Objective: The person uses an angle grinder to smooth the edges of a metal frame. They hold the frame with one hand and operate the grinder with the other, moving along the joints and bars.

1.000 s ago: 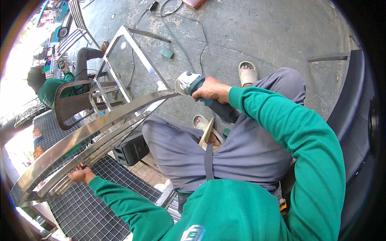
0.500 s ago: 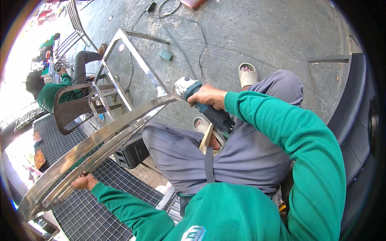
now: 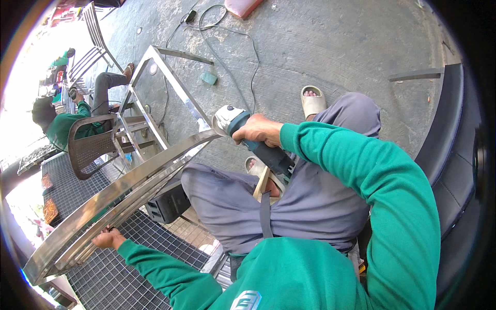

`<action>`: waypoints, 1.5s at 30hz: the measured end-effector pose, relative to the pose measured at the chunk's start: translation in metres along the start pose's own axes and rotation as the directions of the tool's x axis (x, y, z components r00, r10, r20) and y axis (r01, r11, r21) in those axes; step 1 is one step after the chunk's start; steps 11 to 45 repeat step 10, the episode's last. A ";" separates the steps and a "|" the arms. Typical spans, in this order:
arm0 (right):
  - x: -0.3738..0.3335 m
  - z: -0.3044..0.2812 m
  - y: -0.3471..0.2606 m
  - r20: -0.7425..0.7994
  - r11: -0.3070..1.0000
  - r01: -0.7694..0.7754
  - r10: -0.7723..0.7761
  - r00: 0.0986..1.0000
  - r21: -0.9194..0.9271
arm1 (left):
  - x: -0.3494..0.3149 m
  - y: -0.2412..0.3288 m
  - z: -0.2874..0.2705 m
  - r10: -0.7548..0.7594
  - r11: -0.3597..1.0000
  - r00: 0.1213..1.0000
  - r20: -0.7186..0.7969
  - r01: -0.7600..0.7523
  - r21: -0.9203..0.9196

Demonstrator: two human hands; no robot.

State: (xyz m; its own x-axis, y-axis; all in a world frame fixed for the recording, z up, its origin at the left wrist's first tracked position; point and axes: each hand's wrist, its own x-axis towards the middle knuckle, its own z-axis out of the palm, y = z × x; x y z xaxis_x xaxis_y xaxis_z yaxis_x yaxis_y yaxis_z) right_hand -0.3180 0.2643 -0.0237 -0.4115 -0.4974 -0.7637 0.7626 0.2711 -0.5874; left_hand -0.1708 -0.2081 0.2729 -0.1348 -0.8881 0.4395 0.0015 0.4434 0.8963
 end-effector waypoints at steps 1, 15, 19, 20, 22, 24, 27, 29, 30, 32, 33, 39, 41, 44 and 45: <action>0.000 0.000 0.000 0.004 1.000 0.007 -0.007 1.000 0.018 | 0.000 0.000 0.000 -0.004 1.000 1.000 -0.014 0.004 0.000; -0.006 0.003 -0.009 -0.047 0.999 0.015 -0.017 0.999 -0.035 | 0.036 -0.020 -0.022 0.054 0.998 0.996 0.076 -0.057 0.034; -0.006 0.003 -0.009 -0.047 0.999 0.015 -0.017 0.999 -0.035 | 0.036 -0.020 -0.022 0.054 0.998 0.996 0.076 -0.057 0.034; -0.006 0.003 -0.009 -0.047 0.999 0.015 -0.017 0.999 -0.035 | 0.036 -0.020 -0.022 0.054 0.998 0.996 0.076 -0.057 0.034; -0.006 0.003 -0.009 -0.047 0.999 0.015 -0.017 0.999 -0.035 | 0.036 -0.020 -0.022 0.054 0.998 0.996 0.076 -0.057 0.034; -0.006 0.003 -0.009 -0.047 0.999 0.015 -0.017 0.999 -0.035 | 0.036 -0.020 -0.022 0.054 0.998 0.996 0.076 -0.057 0.034; -0.006 0.003 -0.009 -0.047 0.999 0.015 -0.017 0.999 -0.035 | 0.036 -0.020 -0.022 0.054 0.998 0.996 0.076 -0.057 0.034; -0.006 0.003 -0.009 -0.047 0.999 0.015 -0.017 0.999 -0.035 | 0.036 -0.020 -0.022 0.054 0.998 0.996 0.076 -0.057 0.034; -0.006 0.003 -0.009 -0.047 0.999 0.015 -0.017 0.999 -0.035 | 0.036 -0.020 -0.022 0.054 0.998 0.996 0.076 -0.057 0.034; -0.006 0.003 -0.009 -0.047 0.999 0.015 -0.017 0.999 -0.035 | 0.036 -0.020 -0.022 0.054 0.998 0.996 0.076 -0.057 0.034; -0.006 0.003 -0.009 -0.047 0.999 0.015 -0.017 0.999 -0.035 | 0.036 -0.020 -0.022 0.054 0.998 0.996 0.076 -0.057 0.034; -0.006 0.003 -0.009 -0.047 0.999 0.015 -0.017 0.999 -0.035 | 0.036 -0.020 -0.022 0.054 0.998 0.996 0.076 -0.057 0.034; -0.006 0.003 -0.009 -0.047 0.999 0.015 -0.017 0.999 -0.035 | 0.036 -0.020 -0.022 0.054 0.998 0.996 0.076 -0.057 0.034; -0.006 0.003 -0.009 -0.047 0.999 0.015 -0.017 0.999 -0.035 | 0.036 -0.020 -0.022 0.054 0.998 0.996 0.076 -0.057 0.034; -0.006 0.003 -0.009 -0.047 0.999 0.015 -0.017 0.999 -0.035 | 0.036 -0.020 -0.022 0.054 0.998 0.996 0.076 -0.057 0.034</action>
